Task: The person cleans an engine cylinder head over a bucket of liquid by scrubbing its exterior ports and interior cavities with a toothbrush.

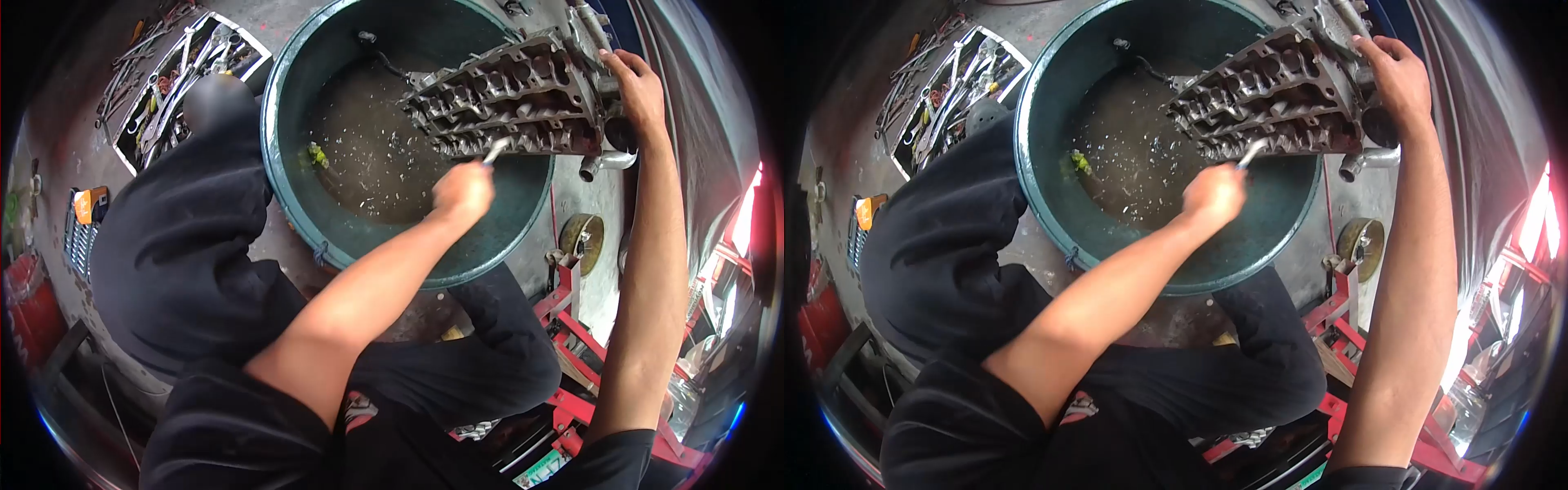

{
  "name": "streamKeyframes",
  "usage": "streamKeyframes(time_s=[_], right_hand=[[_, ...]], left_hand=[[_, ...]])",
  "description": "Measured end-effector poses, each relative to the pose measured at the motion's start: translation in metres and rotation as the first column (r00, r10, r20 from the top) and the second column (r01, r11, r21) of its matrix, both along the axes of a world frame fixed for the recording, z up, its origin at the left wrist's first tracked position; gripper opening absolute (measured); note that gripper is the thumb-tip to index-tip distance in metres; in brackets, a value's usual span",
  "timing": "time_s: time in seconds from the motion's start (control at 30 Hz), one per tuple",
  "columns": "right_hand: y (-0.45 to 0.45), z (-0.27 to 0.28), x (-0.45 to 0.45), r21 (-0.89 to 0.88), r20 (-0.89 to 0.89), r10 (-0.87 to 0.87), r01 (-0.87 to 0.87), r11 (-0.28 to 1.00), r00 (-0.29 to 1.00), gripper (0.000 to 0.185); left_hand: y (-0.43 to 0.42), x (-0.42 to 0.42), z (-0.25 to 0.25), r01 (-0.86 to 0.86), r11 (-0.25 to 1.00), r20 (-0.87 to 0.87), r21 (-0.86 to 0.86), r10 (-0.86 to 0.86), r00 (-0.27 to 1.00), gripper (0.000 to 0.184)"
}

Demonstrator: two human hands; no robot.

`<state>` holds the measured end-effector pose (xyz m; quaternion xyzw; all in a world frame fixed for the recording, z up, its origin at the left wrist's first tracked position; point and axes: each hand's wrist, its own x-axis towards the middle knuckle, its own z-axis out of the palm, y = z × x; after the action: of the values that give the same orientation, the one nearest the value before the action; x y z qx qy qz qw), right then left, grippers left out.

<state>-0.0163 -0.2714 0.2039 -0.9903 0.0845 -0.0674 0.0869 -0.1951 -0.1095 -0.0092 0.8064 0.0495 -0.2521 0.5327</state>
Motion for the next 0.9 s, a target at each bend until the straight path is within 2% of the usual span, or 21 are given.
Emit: streamKeyframes(time_s=[0.03,0.07,0.13,0.2,0.27,0.3,0.33,0.43,0.5,0.63,0.7,0.77,0.83,0.87,0.9], right_hand=[[-0.002,0.0,0.002,0.004,0.003,0.002,-0.002,1.0,1.0,0.072],[-0.004,-0.004,-0.001,0.008,-0.008,0.003,-0.003,1.0,1.0,0.072],[-0.002,-0.003,0.002,0.018,-0.022,-0.004,0.004,1.0,1.0,0.071],[0.0,-0.002,-0.002,0.053,-0.029,-0.037,0.038,0.998,0.999,0.071],[0.004,0.0,-0.007,0.053,-0.028,-0.037,0.038,0.998,0.999,0.071],[0.006,0.001,-0.008,0.001,-0.029,-0.04,0.04,0.999,0.999,0.07],[0.007,0.003,-0.005,-0.053,-0.027,-0.035,0.034,0.998,0.999,0.07],[0.007,0.0,-0.005,0.021,-0.039,-0.05,0.051,0.998,0.998,0.069],[0.001,-0.002,-0.002,0.048,-0.023,-0.014,0.016,0.999,1.0,0.069],[0.007,0.002,-0.002,0.01,-0.018,-0.02,0.02,1.0,1.0,0.069],[0.003,0.0,-0.004,0.027,-0.02,0.028,-0.028,0.999,0.999,0.07],[0.009,0.001,-0.008,0.035,-0.044,-0.012,0.014,0.999,0.999,0.07],[0.011,0.003,-0.003,0.019,-0.049,-0.007,0.008,1.0,0.999,0.071],[0.009,0.003,-0.002,0.011,-0.049,-0.012,0.013,1.0,0.999,0.072],[0.011,0.003,-0.003,0.005,-0.042,-0.045,0.045,0.999,0.998,0.073]], left_hand=[[0.01,-0.006,-0.013,-0.042,0.998,-0.238,-0.051,0.029,0.971,0.035],[0.015,-0.013,-0.025,-0.071,0.997,-0.321,-0.01,0.064,0.945,0.037],[0.015,-0.013,-0.013,-0.079,0.996,-0.313,-0.041,0.062,0.948,0.038],[-0.008,-0.001,0.0,-0.106,0.984,-0.262,-0.145,0.065,0.963,0.035],[-0.072,0.013,-0.04,0.063,0.988,-0.077,-0.14,-0.074,0.994,0.032],[-0.07,0.015,-0.023,-0.162,0.955,-0.314,-0.248,0.079,0.946,0.03],[-0.07,0.022,-0.006,-0.401,0.867,-0.544,-0.296,0.193,0.817,0.029],[-0.079,-0.001,-0.027,-0.298,0.907,-0.484,-0.297,0.125,0.866,0.033],[-0.076,-0.004,-0.038,-0.26,0.933,-0.39,-0.249,0.15,0.909,0.038],[-0.062,-0.014,0.007,-0.281,0.935,-0.385,-0.217,0.183,0.905,0.037],[-0.077,0.011,-0.021,-0.185,0.96,-0.299,-0.209,0.117,0.947,0.035],[-0.08,0.028,-0.035,-0.118,0.972,-0.243,-0.202,0.068,0.968,0.033],[-0.086,-0.003,-0.047,-0.025,0.993,-0.141,-0.113,0.009,0.99,0.031],[-0.064,-0.013,-0.016,-0.13,0.99,-0.221,-0.046,0.117,0.968,0.03],[-0.068,-0.018,-0.031,-0.122,0.986,-0.184,-0.11,0.1,0.978,0.027]])
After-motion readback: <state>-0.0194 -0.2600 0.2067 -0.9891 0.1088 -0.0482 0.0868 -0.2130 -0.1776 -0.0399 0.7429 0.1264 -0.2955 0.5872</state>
